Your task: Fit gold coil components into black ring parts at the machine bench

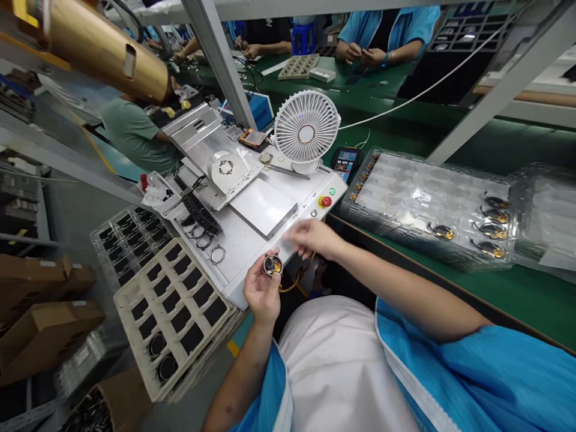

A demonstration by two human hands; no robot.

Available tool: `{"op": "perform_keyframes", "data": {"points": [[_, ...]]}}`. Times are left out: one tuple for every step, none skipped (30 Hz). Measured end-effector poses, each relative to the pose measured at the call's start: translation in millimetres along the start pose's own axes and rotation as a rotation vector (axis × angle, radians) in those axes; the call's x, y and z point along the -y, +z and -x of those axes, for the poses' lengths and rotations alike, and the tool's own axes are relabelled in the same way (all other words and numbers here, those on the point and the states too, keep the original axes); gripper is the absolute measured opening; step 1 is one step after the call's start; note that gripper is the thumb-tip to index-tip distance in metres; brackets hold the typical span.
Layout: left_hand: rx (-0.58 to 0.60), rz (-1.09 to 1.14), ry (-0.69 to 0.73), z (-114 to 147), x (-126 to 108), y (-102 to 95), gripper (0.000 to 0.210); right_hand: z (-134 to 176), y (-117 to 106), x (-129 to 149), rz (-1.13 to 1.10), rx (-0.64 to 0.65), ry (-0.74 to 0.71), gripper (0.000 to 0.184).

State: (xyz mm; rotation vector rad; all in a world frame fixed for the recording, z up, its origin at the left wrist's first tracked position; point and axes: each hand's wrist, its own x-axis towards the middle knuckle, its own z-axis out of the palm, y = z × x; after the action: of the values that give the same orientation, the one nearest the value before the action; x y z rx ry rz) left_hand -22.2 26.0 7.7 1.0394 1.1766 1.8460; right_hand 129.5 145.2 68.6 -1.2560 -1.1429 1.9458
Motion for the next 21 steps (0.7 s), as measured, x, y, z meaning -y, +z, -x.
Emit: {"op": "perform_keyframes", "data": {"points": [[0.031, 0.020, -0.008, -2.6, -3.6, -2.0, 0.040, -10.6, -6.8, 8.9, -0.023, -0.110, -0.043, 0.053], [0.066, 0.031, -0.022, -4.7, -7.1, -3.8, 0.037, -20.5, -13.1, 17.8, -0.043, -0.207, -0.076, 0.051], [0.099, 0.029, -0.039, -6.3, -10.2, -5.3, 0.036, -29.1, -18.3, 26.1, -0.048, -0.273, -0.095, 0.048], [0.124, 0.015, -0.052, -7.5, -12.7, -6.3, 0.037, -36.0, -22.2, 33.3, -0.033, -0.307, -0.103, 0.045], [0.137, -0.009, -0.058, -8.2, -14.7, -6.6, 0.040, -40.5, -24.6, 38.9, -0.001, -0.322, -0.107, 0.042], [0.134, -0.039, -0.050, -8.6, -16.2, -6.2, 0.046, -42.4, -25.4, 42.5, 0.033, -0.327, -0.116, 0.040], [0.120, -0.073, -0.029, -8.6, -17.4, -5.2, 0.053, -41.6, -24.9, 44.0, 0.058, -0.329, -0.140, 0.039], [0.104, -0.111, -0.002, -8.3, -18.4, -3.8, 0.060, -38.0, -23.2, 43.1, 0.071, -0.323, -0.177, 0.040], [0.093, -0.154, 0.027, -7.7, -19.4, -2.1, 0.065, -31.8, -20.5, 40.0, 0.077, -0.307, -0.218, 0.041], [0.089, -0.202, 0.055, -6.9, -20.4, -0.3, 0.069, -23.5, -17.2, 35.1, 0.082, -0.268, -0.254, 0.041], [0.093, -0.253, 0.078, -6.0, -21.3, 1.5, 0.071, -13.5, -13.4, 28.7, 0.090, -0.207, -0.276, 0.042], [0.103, -0.304, 0.093, -5.1, -22.2, 3.2, 0.071, -2.5, -9.3, 21.6, 0.100, -0.129, -0.278, 0.044], [0.119, -0.350, 0.103, -4.2, -22.9, 4.7, 0.071, 8.9, -5.3, 14.4, 0.113, -0.047, -0.264, 0.046], [0.134, -0.386, 0.111, -3.5, -23.3, 6.1, 0.071, 19.8, -1.3, 7.5, 0.125, 0.029, -0.237, 0.048], [0.148, -0.411, 0.117, -2.9, -23.4, 7.4, 0.070, 29.7, 2.4, 1.4, 0.134, 0.089, -0.208, 0.049], [0.160, -0.426, 0.125, -2.6, -23.3, 8.5, 0.069, 38.1, 5.7, -3.6, 0.142, 0.128, -0.184, 0.049], [0.171, -0.434, 0.133, -2.3, -23.0, 9.6, 0.067, 44.6, 8.5, -7.4, 0.151, 0.144, -0.168, 0.049], [0.179, -0.439, 0.143, -2.2, -22.6, 10.6, 0.065, 49.1, 10.6, -10.1, 0.161, 0.145, -0.159, 0.048], [0.182, -0.444, 0.154, -2.2, -22.2, 11.5, 0.063, 51.9, 12.0, -11.7, 0.173, 0.136, -0.155, 0.048], [0.183, -0.452, 0.167, -2.2, -21.9, 12.4, 0.062, 53.2, 12.6, -12.5, 0.186, 0.124, -0.155, 0.046], [0.183, -0.462, 0.178, -2.2, -21.7, 13.2, 0.061, 53.4, 12.6, -12.7, 0.199, 0.116, -0.156, 0.044]]}}
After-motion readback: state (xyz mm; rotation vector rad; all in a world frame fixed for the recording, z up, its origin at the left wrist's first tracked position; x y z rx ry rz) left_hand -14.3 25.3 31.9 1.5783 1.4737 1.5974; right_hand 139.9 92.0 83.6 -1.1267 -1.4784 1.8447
